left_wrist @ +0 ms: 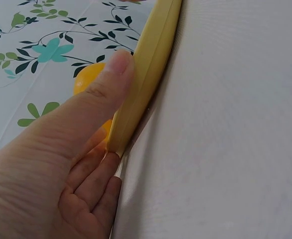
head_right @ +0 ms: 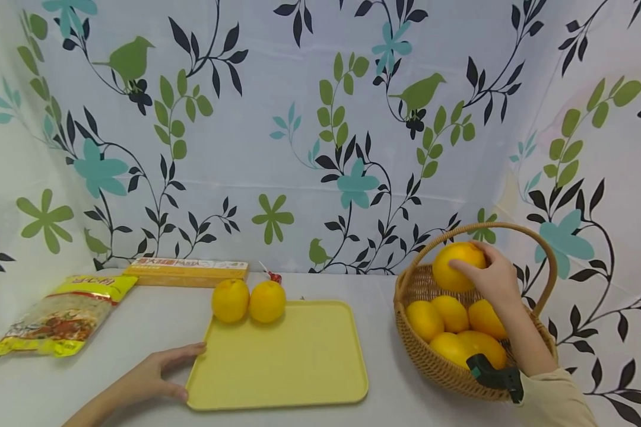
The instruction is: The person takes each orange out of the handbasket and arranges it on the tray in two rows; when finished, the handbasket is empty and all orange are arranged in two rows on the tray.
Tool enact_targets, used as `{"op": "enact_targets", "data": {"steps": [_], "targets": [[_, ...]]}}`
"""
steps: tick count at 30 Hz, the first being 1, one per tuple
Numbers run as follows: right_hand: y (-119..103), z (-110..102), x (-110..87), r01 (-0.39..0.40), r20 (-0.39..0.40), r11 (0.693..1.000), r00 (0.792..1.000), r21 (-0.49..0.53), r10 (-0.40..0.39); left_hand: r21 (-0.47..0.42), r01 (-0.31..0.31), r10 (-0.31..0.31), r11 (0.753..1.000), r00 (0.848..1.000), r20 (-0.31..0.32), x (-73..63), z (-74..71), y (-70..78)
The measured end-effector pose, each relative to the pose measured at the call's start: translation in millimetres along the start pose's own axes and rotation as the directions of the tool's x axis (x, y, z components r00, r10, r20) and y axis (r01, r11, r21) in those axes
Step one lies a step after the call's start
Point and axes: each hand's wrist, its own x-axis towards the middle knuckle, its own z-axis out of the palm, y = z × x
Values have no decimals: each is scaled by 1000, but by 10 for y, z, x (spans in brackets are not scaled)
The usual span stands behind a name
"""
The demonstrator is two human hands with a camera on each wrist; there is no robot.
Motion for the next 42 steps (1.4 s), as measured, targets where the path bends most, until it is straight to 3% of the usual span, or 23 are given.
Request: {"op": "enact_targets", "data": {"steps": [9, 14, 17, 21, 25, 32, 35, 38, 42], "targets": [[-90, 76, -249, 44, -103, 994, 994, 103, -34, -17, -6, 6, 1000, 1000, -6, 2, -9, -9], [-170, 149, -348, 104, -243, 985, 968, 137, -68, -32, 15, -15, 999, 1000, 1, 15, 13, -24], [-251, 185, -370, 167, -282, 975, 952, 145, -121, -34, -1, 1, 999, 1000, 2, 8, 10, -15], [-362, 256, -405, 259, -266, 951, 941, 171, -209, -19, -36, 35, 999, 999, -4, -6, -2, -2], [-453, 383, -447, 335, -206, 913, 934, 233, -291, -13, -4, 5, 1000, 1000, 6, -4, -6, 10], [-598, 642, -456, 372, -143, 883, 928, 285, -344, -4, 15, -15, 1000, 1000, 12, 5, 7, 24], [-663, 830, -441, 381, -136, 854, 925, 354, -356, 11, 16, -16, 1000, 1000, 10, -3, 1, 22], [-706, 1080, -425, 393, -125, 803, 917, 448, -379, 12, 42, -42, 999, 999, 9, -8, -10, 16], [-740, 1403, -376, 380, -76, 779, 914, 499, -398, -29, 85, -84, 996, 996, 26, -1, 0, 12]]}}
